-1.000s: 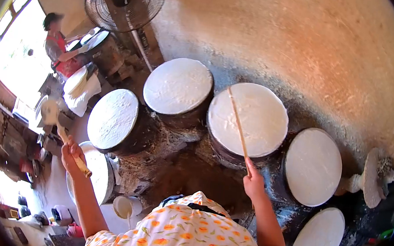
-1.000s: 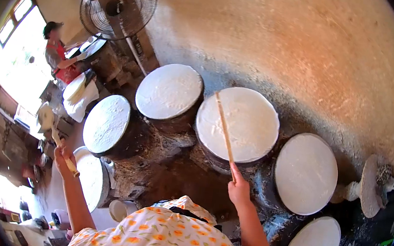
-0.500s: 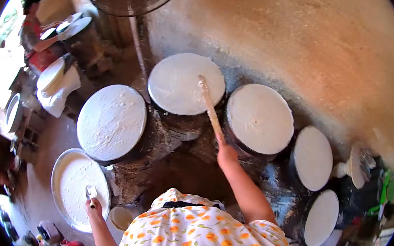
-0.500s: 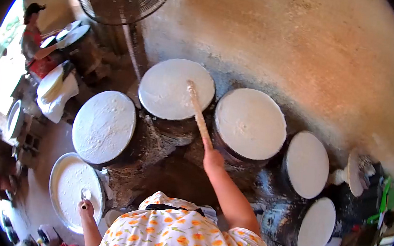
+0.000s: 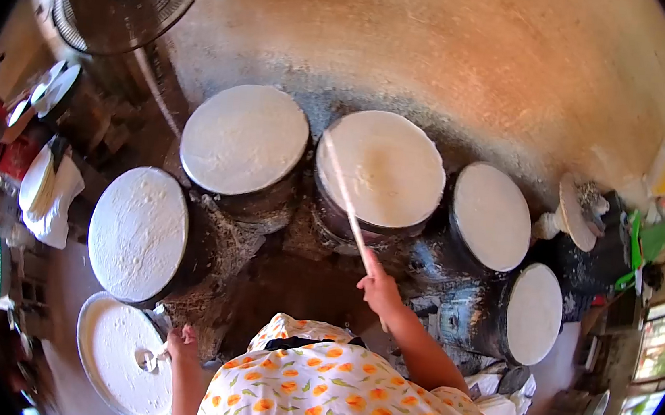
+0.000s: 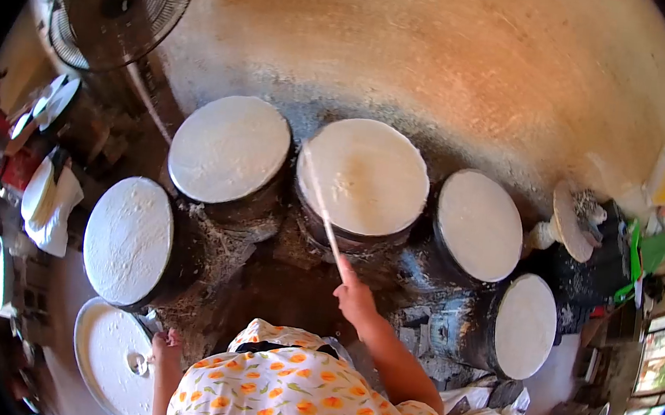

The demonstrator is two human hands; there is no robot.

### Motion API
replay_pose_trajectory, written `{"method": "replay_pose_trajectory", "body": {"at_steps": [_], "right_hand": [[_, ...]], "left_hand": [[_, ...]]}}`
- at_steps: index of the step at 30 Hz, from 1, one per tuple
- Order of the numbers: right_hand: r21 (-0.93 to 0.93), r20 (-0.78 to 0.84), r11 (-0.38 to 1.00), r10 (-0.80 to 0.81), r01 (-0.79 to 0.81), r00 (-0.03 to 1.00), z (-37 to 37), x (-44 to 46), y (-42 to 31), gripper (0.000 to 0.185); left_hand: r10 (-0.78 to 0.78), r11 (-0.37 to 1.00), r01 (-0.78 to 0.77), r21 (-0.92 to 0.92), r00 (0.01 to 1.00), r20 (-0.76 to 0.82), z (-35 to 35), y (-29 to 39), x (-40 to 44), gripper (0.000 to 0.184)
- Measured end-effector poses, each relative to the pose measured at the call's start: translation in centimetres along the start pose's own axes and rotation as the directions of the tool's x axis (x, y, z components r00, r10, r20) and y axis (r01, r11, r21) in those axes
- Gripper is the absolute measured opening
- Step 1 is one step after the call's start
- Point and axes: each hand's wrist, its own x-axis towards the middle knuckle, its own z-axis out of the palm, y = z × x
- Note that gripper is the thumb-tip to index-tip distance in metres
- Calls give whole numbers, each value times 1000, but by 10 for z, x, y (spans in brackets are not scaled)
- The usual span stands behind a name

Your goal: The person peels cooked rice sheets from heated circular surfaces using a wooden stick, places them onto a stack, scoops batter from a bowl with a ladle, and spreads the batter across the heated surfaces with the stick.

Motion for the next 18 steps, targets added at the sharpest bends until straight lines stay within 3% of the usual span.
{"method": "replay_pose_trajectory", "body": {"at_steps": [2, 3, 4, 5, 7, 9, 10, 12, 13, 18], "right_hand": [[24, -75, 995, 101, -99, 992, -38, -14, 3, 73], [-39, -157, 998, 45, -51, 987, -51, -17, 16, 72], [-90, -213, 994, -76, 57, 974, -62, -21, 35, 71], [-185, -246, 980, -113, 68, 963, -70, -23, 49, 71], [-273, -276, 959, -154, 77, 949, -79, -25, 64, 71], [-591, -156, 806, -166, 42, 974, -85, -29, 69, 70], [-585, -156, 810, -164, 43, 974, -87, -29, 63, 70], [-747, -93, 654, 70, -116, 993, -90, -21, 46, 71], [-748, -59, 659, 57, -82, 997, -91, -15, 46, 70], [-757, -38, 652, 30, -49, 999, -98, 25, 46, 68]], "left_hand": [[-5, 994, 6, 107, 1000, -10, 46, -43, -37, 13], [-7, 982, 13, 188, 999, -32, 61, -57, -49, 14], [-84, 968, 58, 245, 992, 93, 68, -68, -45, 13], [-165, 948, 96, 303, 963, 212, 74, -82, -37, 12], [-241, 935, 161, 316, 942, 232, 102, -116, -43, 8], [-220, 921, 121, 369, 946, 240, 133, -147, -85, 6], [-205, 905, 90, 415, 948, 243, 144, -161, -102, 5], [-252, 895, 100, 434, 918, 308, 154, -183, -118, 4], [-303, 884, 115, 453, 878, 369, 155, -190, -125, 3], [-357, 843, 144, 519, 871, 338, 157, -217, -153, 3]]}}
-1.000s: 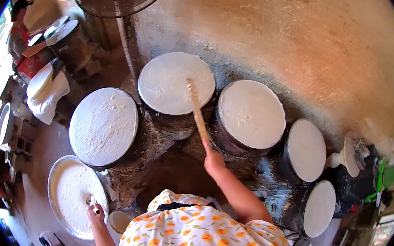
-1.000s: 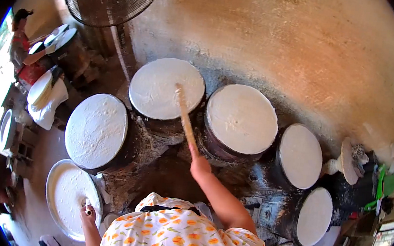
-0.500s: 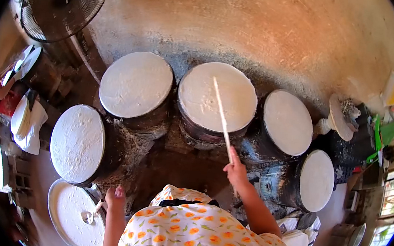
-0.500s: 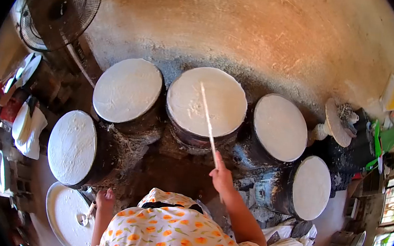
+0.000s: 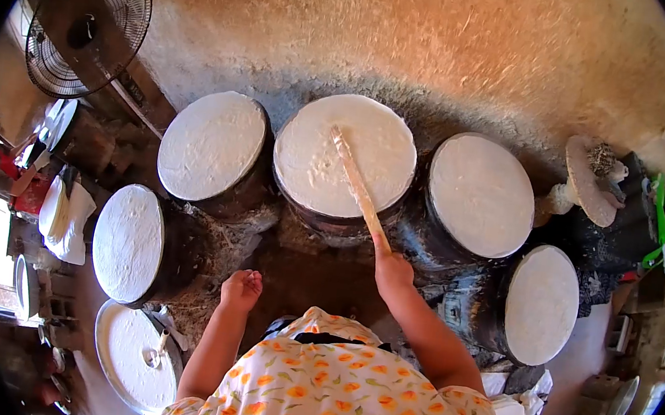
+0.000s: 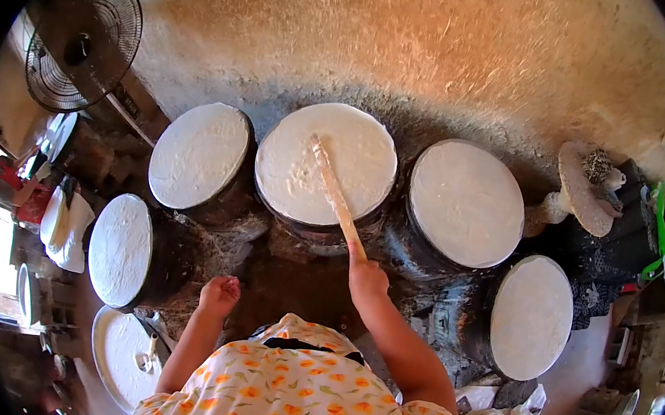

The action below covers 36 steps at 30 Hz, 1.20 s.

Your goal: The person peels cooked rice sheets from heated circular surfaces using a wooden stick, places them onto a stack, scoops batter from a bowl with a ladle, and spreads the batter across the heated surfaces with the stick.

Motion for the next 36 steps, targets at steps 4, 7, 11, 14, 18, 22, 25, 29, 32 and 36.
{"method": "replay_pose_trajectory", "body": {"at_steps": [4, 7, 11, 14, 18, 22, 25, 29, 32, 36], "right_hand": [[83, 27, 997, -8, 5, 1000, -7, 3, 1, 66], [177, -1, 982, -63, 63, 998, 7, -21, 6, 75], [229, 36, 972, -66, 56, 997, 28, -64, 4, 74], [338, -21, 933, -119, 119, 993, 39, -98, 5, 74], [486, -210, 854, -95, 188, 973, 48, -127, 9, 65], [576, -436, 790, 77, 212, 897, 51, -133, -10, 57], [602, -369, 793, 171, 94, 914, 53, -144, -19, 57], [567, -378, 823, 258, 2, 889, 55, -175, -29, 63], [603, -370, 796, 346, -60, 862, 50, -204, -43, 64], [611, -392, 776, 468, -156, 792, 57, -236, -66, 64]], "left_hand": [[-35, 999, 35, -7, 999, 12, -12, -5, 6, 7], [-71, 997, 71, -5, 997, -20, -19, 0, 10, 7], [-114, 993, 113, -18, 993, -20, -30, 7, 35, 8], [-128, 991, 124, 46, 988, 87, -15, 17, 42, 7], [79, 959, -160, 235, 943, 322, 57, 41, 41, 9], [292, 834, -452, 315, 848, 443, 142, 60, 81, 14], [356, 711, -593, 378, 767, 533, 187, 69, 163, 22], [624, 10, -761, 649, 512, 591, 240, 65, 182, 18], [508, -245, -621, 745, 572, 644, 264, 65, 165, 27], [515, -366, -537, 760, 563, 646, 275, 61, 153, 28]]}}
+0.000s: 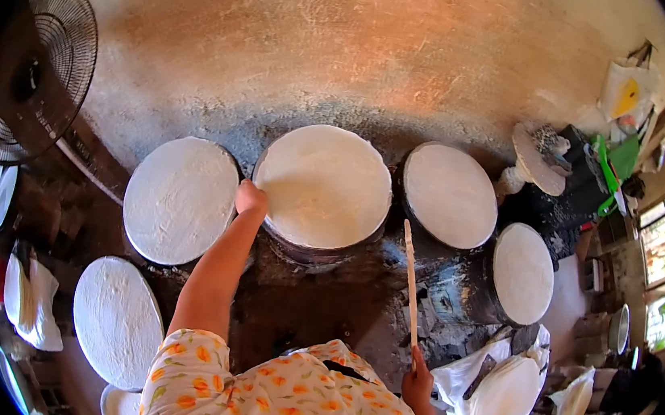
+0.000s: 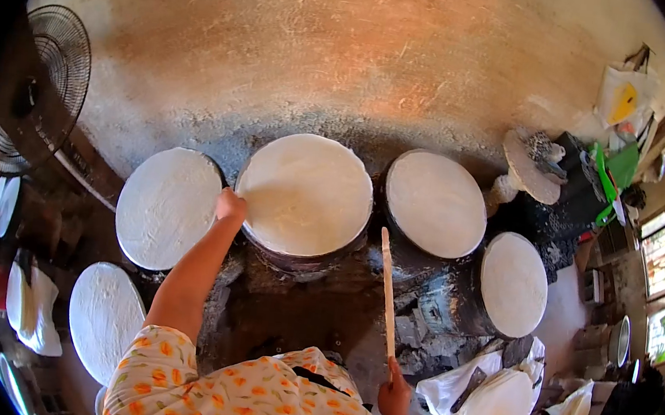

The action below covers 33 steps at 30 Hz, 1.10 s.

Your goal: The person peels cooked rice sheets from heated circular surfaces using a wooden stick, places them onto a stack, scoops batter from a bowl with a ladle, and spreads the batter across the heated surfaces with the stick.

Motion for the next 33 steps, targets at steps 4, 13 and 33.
{"method": "replay_pose_trajectory", "body": {"at_steps": [4, 13, 33], "right_hand": [[-33, -74, 994, 99, -101, 992, 2, -30, 0, 62], [-33, -70, 999, 33, -36, 997, -4, -34, 14, 60], [363, -441, 768, 640, -528, 629, -63, -246, 149, 61]], "left_hand": [[94, 992, -96, -80, 995, -21, 14, -5, 10, 25], [484, 868, -494, -54, 865, -134, -25, 51, -33, 10], [644, 755, 35, -655, 155, 749, -5, 340, -409, 16]]}}
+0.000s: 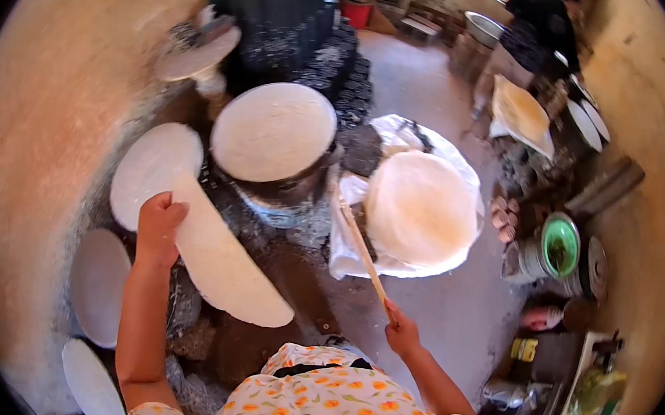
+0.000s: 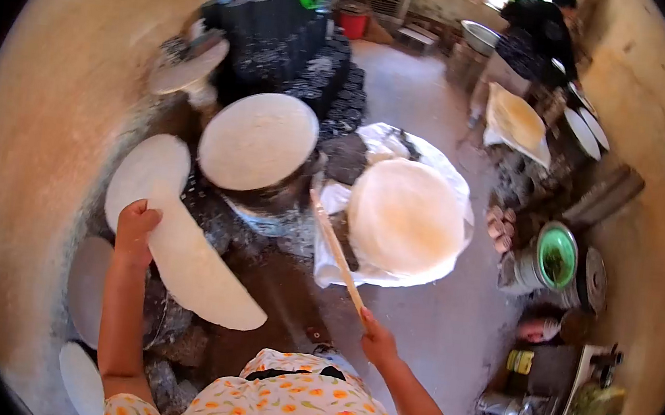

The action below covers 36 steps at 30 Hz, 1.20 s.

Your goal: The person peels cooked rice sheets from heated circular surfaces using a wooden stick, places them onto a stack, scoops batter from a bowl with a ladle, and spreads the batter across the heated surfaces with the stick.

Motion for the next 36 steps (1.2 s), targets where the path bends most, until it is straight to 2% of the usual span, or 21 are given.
{"method": "replay_pose_trajectory", "body": {"at_steps": [2, 4, 5, 6, 7, 9, 11, 13, 14, 15, 17, 18, 20, 22, 24, 27, 29, 31, 33, 35, 36], "right_hand": [[38, -35, 961, 275, -273, 961, -24, -20, 9, 61], [104, -121, 924, 379, -368, 917, -39, -44, 29, 61], [162, -174, 885, 461, -436, 870, -43, -58, 39, 61], [174, -194, 877, 477, -448, 857, -47, -72, 48, 61], [147, -313, 893, 451, -426, 836, -48, -87, 56, 61], [121, -442, 899, 429, -421, 788, -50, -114, 65, 62], [255, -472, 815, 574, -520, 669, -50, -139, 70, 62], [269, -495, 788, 606, -553, 623, -40, -164, 81, 62], [268, -552, 802, 582, -534, 597, -33, -175, 86, 61], [264, -606, 817, 554, -513, 571, -30, -184, 91, 61], [314, -617, 796, 586, -518, 526, -24, -194, 85, 60], [424, -543, 710, 696, -562, 470, -23, -198, 84, 58], [519, -447, 604, 795, -605, 409, -19, -205, 86, 56], [338, -588, 730, 656, -594, 472, -19, -200, 87, 59], [369, -537, 702, 696, -609, 477, -32, -182, 78, 57], [367, -483, 749, 660, -551, 575, -49, -142, 75, 57], [331, -426, 830, 557, -450, 713, -56, -98, 81, 57], [400, -468, 899, 370, -181, 803, -56, -46, 88, 57], [424, -245, 888, 300, -176, 922, -58, 9, 84, 58], [310, -214, 948, -3, 71, 977, -45, 59, 81, 65], [205, -126, 974, -74, 99, 989, -37, 84, 67, 63]], "left_hand": [[115, 993, -116, 10, 989, 93, 74, 10, 9, 20], [402, 847, -464, 259, 878, 259, 146, 23, 7, 16], [565, 651, -698, 299, 708, 423, 176, 24, 8, 18], [716, 504, -851, 148, 507, 479, 214, 15, 10, 12], [760, 322, -933, 160, 356, 544, 247, 11, 7, 7], [655, 299, -935, 191, 347, 671, 306, 1, -15, 20], [467, 654, -731, 194, 592, 657, 367, -40, -24, 38], [602, 420, -902, 103, 362, 712, 413, -103, -22, 35], [541, 471, -876, 107, 383, 749, 431, -124, -27, 34], [585, 286, -956, 69, 231, 777, 446, -163, -24, 30], [436, 9, -998, 54, 53, 898, 461, -218, -20, 26], [435, 14, -999, 47, 49, 899, 464, -234, -22, 26], [70, 146, -965, 216, 228, 971, 462, -258, -28, 22], [115, 109, -974, 200, 212, 970, 454, -276, -32, 22], [201, 93, -983, 156, 172, 965, 436, -280, -30, 22], [47, 139, -938, 317, 326, 944, 401, -266, -34, 22], [231, 244, -927, 284, 340, 911, 352, -267, -33, 20], [-85, 362, -790, 496, 501, 861, 297, -232, -35, 18], [-2, 408, -647, 645, 706, 709, 229, -241, -46, 16], [-17, 414, -483, 771, 843, 537, 155, -227, -68, 13], [-104, 421, -308, 853, 918, 382, 120, -226, -86, 14]]}}
